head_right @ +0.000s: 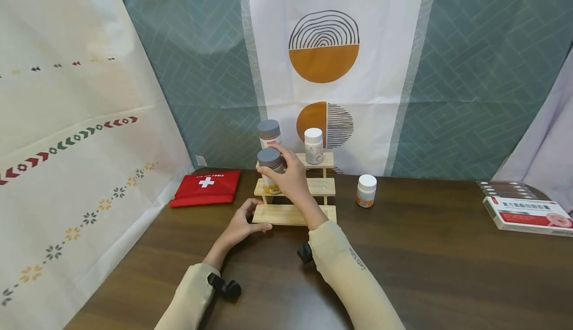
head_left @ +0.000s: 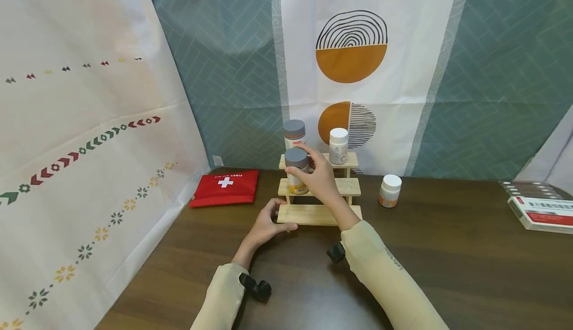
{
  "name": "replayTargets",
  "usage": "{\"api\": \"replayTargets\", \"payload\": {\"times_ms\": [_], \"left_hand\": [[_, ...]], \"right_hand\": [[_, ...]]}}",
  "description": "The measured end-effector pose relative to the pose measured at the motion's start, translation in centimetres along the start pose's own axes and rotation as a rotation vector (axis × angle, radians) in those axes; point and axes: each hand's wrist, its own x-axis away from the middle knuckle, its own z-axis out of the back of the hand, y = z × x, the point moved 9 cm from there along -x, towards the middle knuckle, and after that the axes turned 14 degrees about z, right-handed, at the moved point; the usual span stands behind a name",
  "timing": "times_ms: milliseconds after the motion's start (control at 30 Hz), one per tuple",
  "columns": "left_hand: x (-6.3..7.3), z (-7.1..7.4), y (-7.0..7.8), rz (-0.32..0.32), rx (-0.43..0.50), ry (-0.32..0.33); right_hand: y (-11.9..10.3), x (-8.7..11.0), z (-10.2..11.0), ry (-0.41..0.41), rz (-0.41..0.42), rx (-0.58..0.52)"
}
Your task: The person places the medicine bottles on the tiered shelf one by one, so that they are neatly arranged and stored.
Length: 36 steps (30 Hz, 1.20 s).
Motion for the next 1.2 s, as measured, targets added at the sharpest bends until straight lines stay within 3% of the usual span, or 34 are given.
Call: {"api": "replayTargets", "payload": {"times_ms": [467, 833, 1067, 1200], "left_hand": [[0.1, 0.0, 0.3, -0.023, 0.016, -0.009], [0.0, -0.4, 0.3, 0.010, 0.025, -0.047], [1.9, -0.4, 3.1, -0.001, 0.014, -0.069], [2.1, -0.1, 3.2, 0.001, 0.024, -0.052]], "right_hand": [[-0.3, -0.1, 0.0, 0.053, 0.046, 0.035], [-0.1, 0.3, -0.1, 0.097, 0.031, -0.027], [0.3, 0.6, -0.1, 0.165, 0.037, -0.050], [0.2, 0.4, -0.3, 0.157, 0.038, -0.060]]}}
